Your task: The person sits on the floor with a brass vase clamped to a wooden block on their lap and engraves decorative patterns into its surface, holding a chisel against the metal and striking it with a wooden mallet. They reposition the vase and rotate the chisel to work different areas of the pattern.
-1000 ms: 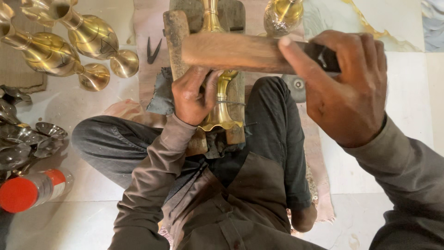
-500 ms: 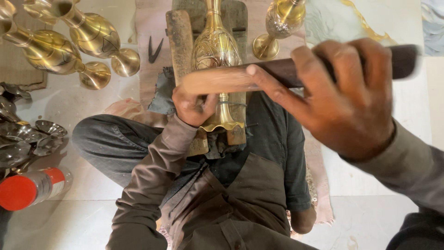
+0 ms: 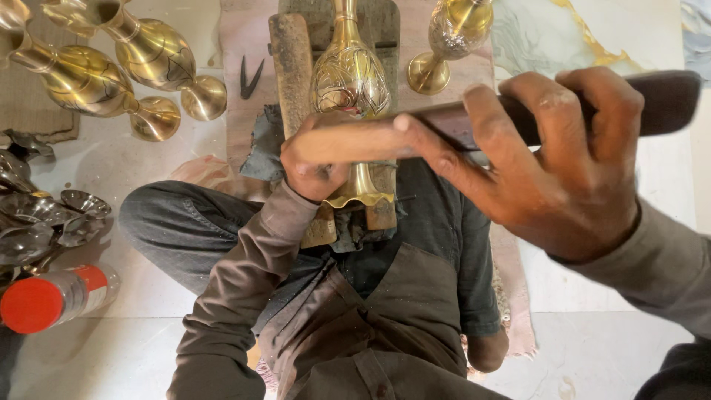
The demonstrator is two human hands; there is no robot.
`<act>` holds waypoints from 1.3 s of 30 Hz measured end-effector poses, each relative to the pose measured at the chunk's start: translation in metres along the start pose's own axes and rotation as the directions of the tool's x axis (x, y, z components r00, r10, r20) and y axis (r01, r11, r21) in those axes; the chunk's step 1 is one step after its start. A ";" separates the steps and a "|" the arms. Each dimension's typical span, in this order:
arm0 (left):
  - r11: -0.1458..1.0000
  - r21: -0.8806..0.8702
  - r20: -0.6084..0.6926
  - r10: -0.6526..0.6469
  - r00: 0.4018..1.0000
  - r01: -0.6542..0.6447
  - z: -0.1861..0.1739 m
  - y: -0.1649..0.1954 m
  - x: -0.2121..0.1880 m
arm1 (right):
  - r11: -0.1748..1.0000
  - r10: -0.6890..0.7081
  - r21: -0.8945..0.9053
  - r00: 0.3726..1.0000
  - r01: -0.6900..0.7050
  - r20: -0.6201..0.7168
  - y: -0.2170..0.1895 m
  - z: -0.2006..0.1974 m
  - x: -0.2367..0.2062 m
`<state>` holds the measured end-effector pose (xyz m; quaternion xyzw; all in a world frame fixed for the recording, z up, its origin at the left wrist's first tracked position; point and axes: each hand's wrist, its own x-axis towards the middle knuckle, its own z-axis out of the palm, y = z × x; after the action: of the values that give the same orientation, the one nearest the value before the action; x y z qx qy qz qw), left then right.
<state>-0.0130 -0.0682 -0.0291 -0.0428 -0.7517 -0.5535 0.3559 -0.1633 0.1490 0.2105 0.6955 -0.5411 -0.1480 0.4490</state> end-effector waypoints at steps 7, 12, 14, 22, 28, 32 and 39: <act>0.975 0.224 0.010 0.016 1.000 -0.018 -0.002 -0.012 0.001 | 0.999 0.037 0.032 0.998 -0.035 -0.054 -0.002 0.004 0.000; 0.949 0.314 -0.140 0.081 0.987 -0.033 0.002 -0.004 0.006 | 0.993 0.090 -0.072 0.996 -0.090 0.008 -0.007 0.008 -0.007; 0.921 0.382 -0.129 0.133 0.983 -0.074 0.003 0.001 0.012 | 0.991 0.131 0.020 0.991 -0.131 -0.003 -0.008 0.012 -0.012; 0.836 0.522 -0.011 0.202 0.979 -0.167 -0.006 0.023 0.030 | 0.875 0.334 0.341 0.938 -0.344 0.089 -0.021 0.032 -0.033; 0.833 0.545 0.119 0.038 0.992 -0.097 -0.009 0.036 0.057 | 0.868 0.398 0.287 0.913 -0.405 0.088 -0.030 0.042 -0.059; 0.857 0.477 0.178 0.122 0.976 -0.194 -0.012 0.052 0.068 | 0.786 0.482 0.373 0.867 -0.492 0.129 -0.039 0.050 -0.073; 0.837 0.523 0.222 0.051 0.974 -0.163 -0.011 0.054 0.076 | 0.725 0.562 0.385 0.813 -0.572 0.149 -0.061 0.062 -0.084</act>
<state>-0.0393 -0.0815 0.0597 -0.0387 -0.9047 -0.2925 0.3072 -0.1993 0.1951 0.1054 0.5737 -0.7509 0.1060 0.3094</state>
